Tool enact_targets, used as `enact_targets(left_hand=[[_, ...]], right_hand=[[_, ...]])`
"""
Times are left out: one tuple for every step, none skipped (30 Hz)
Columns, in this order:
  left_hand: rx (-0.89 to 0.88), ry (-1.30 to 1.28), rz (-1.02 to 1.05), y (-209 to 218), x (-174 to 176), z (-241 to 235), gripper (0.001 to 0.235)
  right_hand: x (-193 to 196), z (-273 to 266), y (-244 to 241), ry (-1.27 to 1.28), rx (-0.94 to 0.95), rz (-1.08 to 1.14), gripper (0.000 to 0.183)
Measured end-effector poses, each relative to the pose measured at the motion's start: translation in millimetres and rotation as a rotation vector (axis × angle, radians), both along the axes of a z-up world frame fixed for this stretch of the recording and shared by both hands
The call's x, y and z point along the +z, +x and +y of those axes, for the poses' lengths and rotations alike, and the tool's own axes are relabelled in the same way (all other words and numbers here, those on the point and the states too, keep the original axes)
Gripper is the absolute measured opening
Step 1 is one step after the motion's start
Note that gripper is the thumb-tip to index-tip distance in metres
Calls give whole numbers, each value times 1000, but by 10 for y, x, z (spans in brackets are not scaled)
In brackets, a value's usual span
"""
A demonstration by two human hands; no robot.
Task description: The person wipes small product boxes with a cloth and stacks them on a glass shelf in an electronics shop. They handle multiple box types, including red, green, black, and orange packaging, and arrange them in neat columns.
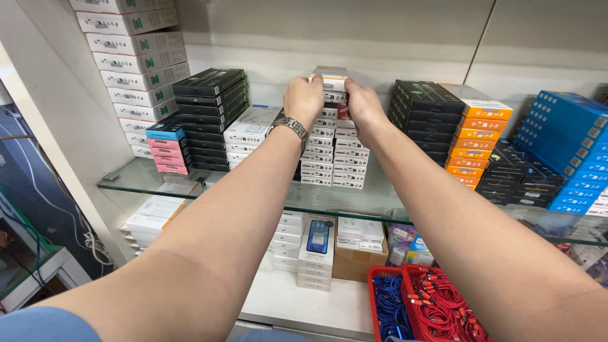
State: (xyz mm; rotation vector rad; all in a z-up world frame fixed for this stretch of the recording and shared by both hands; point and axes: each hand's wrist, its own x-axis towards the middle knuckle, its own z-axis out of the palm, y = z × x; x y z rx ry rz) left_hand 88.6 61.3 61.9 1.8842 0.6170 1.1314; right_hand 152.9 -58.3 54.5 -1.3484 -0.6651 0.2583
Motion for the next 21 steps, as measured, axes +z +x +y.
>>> enact_targets(left_hand=[[-12,4,35,19,41,-56,50],[-26,9,72,51,93,-121,50],[-40,13,108,78,125,-190,49],[-16,70,101,102,130,-273,49],[7,127,94,123,126,-355,49],[29,183,87,142,110,-440,49],[27,215,97,152,77,-523,49],[25,245,108,147,22,-607,50],[24,276,119,137,-28,-689,52],[10,282,159,116,-72,-755,52],[-5,287,199,91,-114,-819,53],[-16,292,239,60,-149,-866,53],[1,347,221,31,-172,-899,52],[23,401,204,-4,-192,-905,51],[45,456,187,-30,-213,-908,49],[47,485,251,-48,-232,-900,50],[49,514,316,-52,-249,-887,50],[52,543,380,-42,-269,-869,51],[61,564,279,-14,-289,-855,48],[71,585,178,25,-310,-837,53],[81,605,77,62,-336,-803,64]], right_hand=[[19,-37,9,8,-10,6,45],[33,-90,27,29,-24,-39,45],[50,-153,52,51,-37,-84,45],[62,-222,76,70,-55,-130,45],[59,-289,96,45,-109,-159,45],[34,-367,117,18,-165,-187,45],[-1,-439,136,-9,-220,-215,45],[-50,-504,148,-22,-231,-210,46],[-104,-569,160,-36,-242,-204,46],[-160,-617,170,-49,-249,-198,47],[-216,-655,181,-34,-224,-179,47],[-272,-675,192,-19,-196,-160,47],[-319,-695,207,-3,-168,-141,47],[-362,-687,220,-5,-181,-84,46],[-401,-673,234,-7,-194,-27,45],[-433,-643,248,-9,-204,30,44],[-461,-618,263,-28,-224,12,45],[-484,-593,281,-47,-243,-6,47],[-505,-563,297,-66,-262,-24,48],[-523,-528,308,-56,-259,-74,50],[-537,-494,315,-45,-257,-123,51]])
